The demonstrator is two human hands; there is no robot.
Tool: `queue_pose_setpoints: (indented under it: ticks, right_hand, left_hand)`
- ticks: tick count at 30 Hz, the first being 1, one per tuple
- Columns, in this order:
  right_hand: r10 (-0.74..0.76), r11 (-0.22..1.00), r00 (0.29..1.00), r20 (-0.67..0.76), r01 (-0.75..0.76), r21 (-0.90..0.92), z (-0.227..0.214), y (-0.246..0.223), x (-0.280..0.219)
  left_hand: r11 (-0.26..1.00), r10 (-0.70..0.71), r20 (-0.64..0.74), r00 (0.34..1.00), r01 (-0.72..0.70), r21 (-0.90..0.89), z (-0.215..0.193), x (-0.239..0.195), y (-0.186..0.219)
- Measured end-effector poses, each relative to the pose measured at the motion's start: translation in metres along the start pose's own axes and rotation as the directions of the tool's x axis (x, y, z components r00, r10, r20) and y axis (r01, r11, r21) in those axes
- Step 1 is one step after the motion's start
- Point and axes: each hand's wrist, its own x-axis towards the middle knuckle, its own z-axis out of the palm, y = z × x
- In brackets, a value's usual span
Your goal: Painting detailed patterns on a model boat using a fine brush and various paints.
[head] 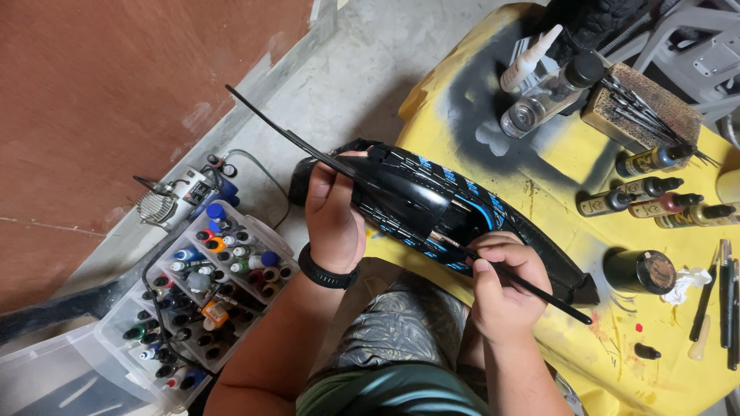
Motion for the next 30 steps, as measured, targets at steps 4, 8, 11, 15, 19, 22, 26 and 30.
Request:
queue_pose_setpoints:
  ticks: [4, 8, 11, 15, 19, 22, 26, 30]
  right_hand:
    - [-0.011, 1.000, 1.000, 0.000, 0.011, -0.004, 0.000, 0.000, 0.001]
    - [-0.003, 1.000, 1.000, -0.008, 0.004, 0.027, -0.001, 0.002, 0.000]
    - [0.033, 0.996, 0.999, -0.033, -0.030, 0.083, -0.002, 0.007, -0.002]
    - [-0.262, 0.962, 0.959, -0.105, 0.268, 0.046, -0.001, 0.032, 0.008]
    - [-0.242, 0.968, 0.965, -0.104, 0.248, 0.043, -0.001, 0.028, 0.011]
    - [-0.224, 0.971, 0.969, -0.100, 0.230, 0.059, -0.002, 0.029, 0.012]
    - [-0.209, 0.975, 0.972, -0.104, 0.215, 0.056, -0.003, 0.029, 0.013]
    - [-0.220, 0.974, 0.970, -0.104, 0.225, 0.040, -0.002, 0.028, 0.012]
  left_hand:
    - [1.000, 0.000, 0.008, 1.000, 0.000, -0.006, -0.001, 0.000, 0.000]
    - [1.000, 0.011, 0.027, 1.000, -0.011, 0.000, -0.001, 0.000, 0.000]
    - [1.000, 0.012, 0.026, 1.000, -0.012, 0.002, -0.001, 0.000, 0.000]
    - [0.994, 0.047, -0.104, 0.993, -0.037, 0.099, -0.008, 0.006, -0.018]
    - [0.995, 0.028, -0.188, 0.982, -0.009, 0.101, 0.010, 0.002, -0.008]
    - [0.992, 0.031, -0.216, 0.976, -0.003, 0.127, 0.017, 0.001, -0.002]
    - [0.983, 0.029, -0.248, 0.968, 0.018, 0.182, 0.030, -0.001, 0.006]
    - [0.980, 0.017, -0.266, 0.964, 0.037, 0.197, 0.035, -0.001, 0.010]
